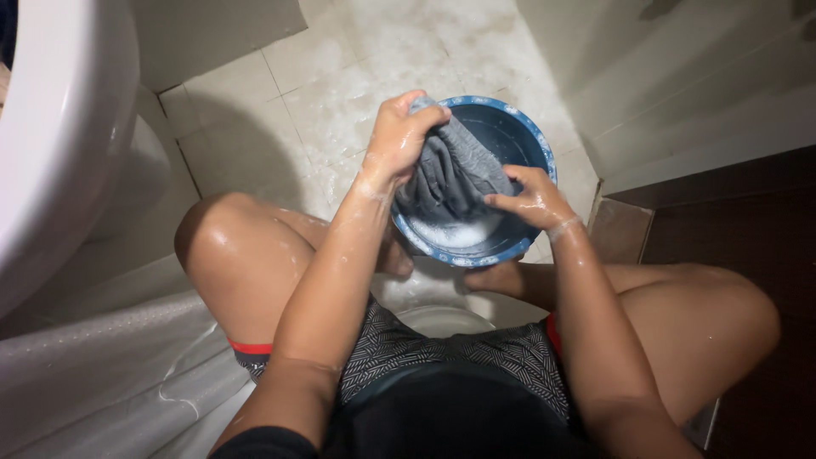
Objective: The person sits on the floor and hand-washes a grey cloth in a blue bucket filled with soapy water. They repeatedly scrub, squeeze, and rinse the cloth by hand, wringing out excess water and submerging it again to continue the cleaning process.
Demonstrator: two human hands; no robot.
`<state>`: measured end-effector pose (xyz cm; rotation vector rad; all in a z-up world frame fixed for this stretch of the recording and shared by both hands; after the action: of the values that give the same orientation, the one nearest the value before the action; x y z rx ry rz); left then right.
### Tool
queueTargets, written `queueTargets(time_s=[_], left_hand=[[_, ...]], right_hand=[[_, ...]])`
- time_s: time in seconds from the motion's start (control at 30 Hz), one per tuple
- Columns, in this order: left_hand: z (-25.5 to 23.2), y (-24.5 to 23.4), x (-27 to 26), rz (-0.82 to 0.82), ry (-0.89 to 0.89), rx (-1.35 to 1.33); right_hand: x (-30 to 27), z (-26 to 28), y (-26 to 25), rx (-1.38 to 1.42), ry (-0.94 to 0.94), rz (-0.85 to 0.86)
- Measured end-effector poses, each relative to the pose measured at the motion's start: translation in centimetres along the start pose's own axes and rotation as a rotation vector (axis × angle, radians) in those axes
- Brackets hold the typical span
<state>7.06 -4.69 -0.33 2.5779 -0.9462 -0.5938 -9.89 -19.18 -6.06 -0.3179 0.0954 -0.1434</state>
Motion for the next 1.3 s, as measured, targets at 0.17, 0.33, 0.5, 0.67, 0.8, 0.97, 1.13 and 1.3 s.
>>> queueTargets(time_s=[0.17, 0.33, 0.5, 0.67, 0.8, 0.97, 1.13, 1.3], left_hand=[[-2.4, 1.7, -1.5, -0.053, 0.150, 0.308], [-3.5, 2.8, -2.6, -0.067, 0.191, 0.378], [-3.3, 3.0, -2.8, -0.059, 0.156, 0.303], [-2.9, 2.1, -2.0, -0.120, 0.277, 0.363], [0.7, -2.8, 2.4, -0.162, 0.123, -0.079], [13.4, -5.5, 5.5, -0.451, -0.156, 0.242], [22.2, -1.6, 5.8, -0.307, -0.210, -0.021], [24.3, -0.7, 4.2, -0.297, -0.233, 0.323]], right_hand=[[0.4, 3.6, 1.9, -0.289, -0.332, -0.009], [0.0, 0.8, 3.0, -0.301, 0.072, -0.014], [0.2, -1.8, 3.9, -0.421, 0.044, 0.107], [0.1, -2.9, 2.0, -0.453, -0.082, -0.114], [-0.9, 4.1, -2.1, 0.700, -0.307, -0.543], [-0.4, 11.6, 0.4, 0.811, -0.454, -0.504], [-0.3, 5.8, 2.5, -0.174, -0.477, -0.801], [0.3, 0.2, -0.3, 0.001, -0.306, -0.866]])
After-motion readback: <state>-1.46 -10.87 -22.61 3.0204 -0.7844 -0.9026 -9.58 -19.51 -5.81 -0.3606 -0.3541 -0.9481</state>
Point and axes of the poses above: each hand's wrist, its own x-axis towards the middle knuckle, its own y-axis out of the palm, z = x × y, the point moved 9 cm from there along x, towards the middle knuckle, and after that the axes turned 7 degrees about -y, right-handed, at the moved point
